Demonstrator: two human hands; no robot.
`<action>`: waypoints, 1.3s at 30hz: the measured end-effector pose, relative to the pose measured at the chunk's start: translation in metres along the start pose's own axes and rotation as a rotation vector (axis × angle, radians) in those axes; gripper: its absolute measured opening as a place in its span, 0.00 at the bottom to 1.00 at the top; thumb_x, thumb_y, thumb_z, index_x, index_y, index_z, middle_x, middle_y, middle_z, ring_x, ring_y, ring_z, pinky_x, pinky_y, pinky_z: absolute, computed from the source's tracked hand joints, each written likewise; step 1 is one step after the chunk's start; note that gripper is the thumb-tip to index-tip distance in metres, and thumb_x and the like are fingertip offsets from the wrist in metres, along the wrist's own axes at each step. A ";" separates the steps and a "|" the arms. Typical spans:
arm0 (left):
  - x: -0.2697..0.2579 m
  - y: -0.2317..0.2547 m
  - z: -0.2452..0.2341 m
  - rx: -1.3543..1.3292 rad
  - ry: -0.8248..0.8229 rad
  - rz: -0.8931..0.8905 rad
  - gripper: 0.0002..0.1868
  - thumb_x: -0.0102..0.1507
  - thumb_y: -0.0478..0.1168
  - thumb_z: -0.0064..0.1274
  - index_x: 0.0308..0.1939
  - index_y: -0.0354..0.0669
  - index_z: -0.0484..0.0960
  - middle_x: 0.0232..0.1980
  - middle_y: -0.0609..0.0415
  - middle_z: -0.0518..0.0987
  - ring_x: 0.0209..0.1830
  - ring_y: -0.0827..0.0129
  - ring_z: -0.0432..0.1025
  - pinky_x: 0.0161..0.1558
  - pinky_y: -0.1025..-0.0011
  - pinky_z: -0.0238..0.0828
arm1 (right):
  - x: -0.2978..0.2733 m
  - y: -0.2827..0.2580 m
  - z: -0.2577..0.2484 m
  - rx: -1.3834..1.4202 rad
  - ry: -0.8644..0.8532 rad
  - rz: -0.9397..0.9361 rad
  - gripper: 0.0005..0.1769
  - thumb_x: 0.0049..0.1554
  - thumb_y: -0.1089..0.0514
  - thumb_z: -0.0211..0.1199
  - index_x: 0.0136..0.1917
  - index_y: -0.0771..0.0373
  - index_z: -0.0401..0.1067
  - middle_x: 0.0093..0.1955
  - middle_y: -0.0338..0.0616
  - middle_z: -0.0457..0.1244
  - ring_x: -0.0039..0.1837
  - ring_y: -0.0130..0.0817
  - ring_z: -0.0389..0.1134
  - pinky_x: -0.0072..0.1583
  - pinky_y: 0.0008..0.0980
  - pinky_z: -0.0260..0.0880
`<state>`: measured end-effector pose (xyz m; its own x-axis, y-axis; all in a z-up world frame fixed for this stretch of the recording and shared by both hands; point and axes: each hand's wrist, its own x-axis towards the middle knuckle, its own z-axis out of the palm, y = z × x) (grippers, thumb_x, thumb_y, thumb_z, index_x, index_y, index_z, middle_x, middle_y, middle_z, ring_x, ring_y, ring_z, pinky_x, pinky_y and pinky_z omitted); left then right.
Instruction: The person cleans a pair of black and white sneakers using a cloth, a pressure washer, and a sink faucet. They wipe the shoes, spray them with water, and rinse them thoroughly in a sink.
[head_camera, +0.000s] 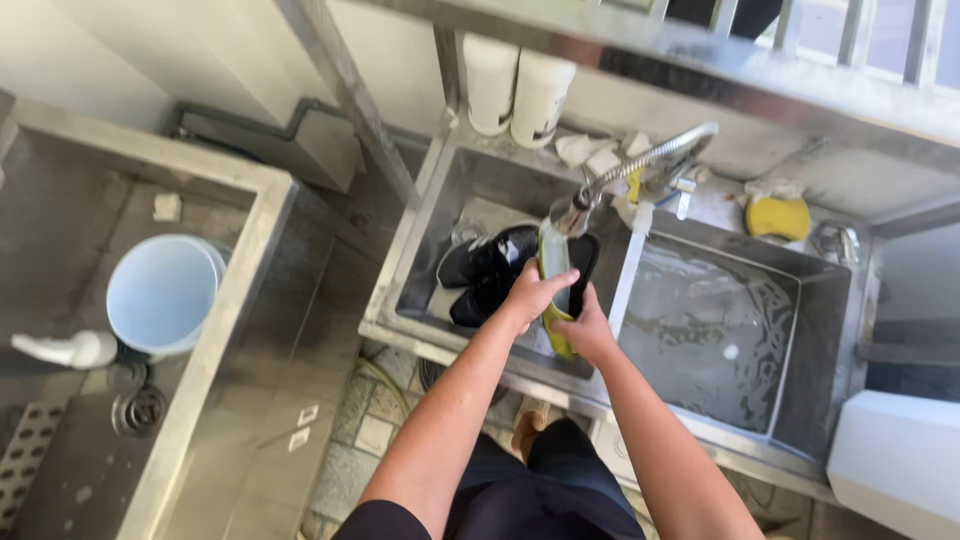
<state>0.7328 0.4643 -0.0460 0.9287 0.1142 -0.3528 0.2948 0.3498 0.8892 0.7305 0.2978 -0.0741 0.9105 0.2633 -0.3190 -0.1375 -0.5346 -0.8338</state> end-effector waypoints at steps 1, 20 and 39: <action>0.006 0.010 -0.002 -0.020 0.025 0.014 0.33 0.55 0.44 0.69 0.59 0.38 0.71 0.54 0.48 0.80 0.53 0.65 0.75 0.53 0.68 0.73 | 0.007 0.000 -0.003 0.026 0.003 -0.011 0.56 0.40 0.59 0.73 0.78 0.64 0.52 0.64 0.51 0.66 0.64 0.38 0.67 0.65 0.34 0.65; 0.093 0.050 0.015 -0.160 0.614 0.469 0.17 0.60 0.33 0.71 0.42 0.33 0.75 0.37 0.52 0.77 0.37 0.69 0.70 0.40 0.71 0.69 | 0.067 -0.033 -0.012 1.039 -0.398 0.407 0.28 0.56 0.49 0.66 0.66 0.62 0.67 0.62 0.47 0.68 0.63 0.44 0.70 0.64 0.54 0.72; 0.077 0.050 -0.047 0.448 0.133 0.287 0.34 0.53 0.49 0.68 0.56 0.34 0.76 0.54 0.35 0.77 0.56 0.44 0.73 0.57 0.56 0.68 | 0.105 -0.022 0.008 0.706 -0.193 0.269 0.15 0.58 0.62 0.63 0.60 0.60 0.70 0.50 0.47 0.68 0.46 0.39 0.70 0.39 0.43 0.66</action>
<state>0.8087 0.5342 -0.0429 0.9581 0.2734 -0.0858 0.1277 -0.1393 0.9820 0.8260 0.3431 -0.0932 0.7356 0.3668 -0.5694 -0.6184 0.0206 -0.7856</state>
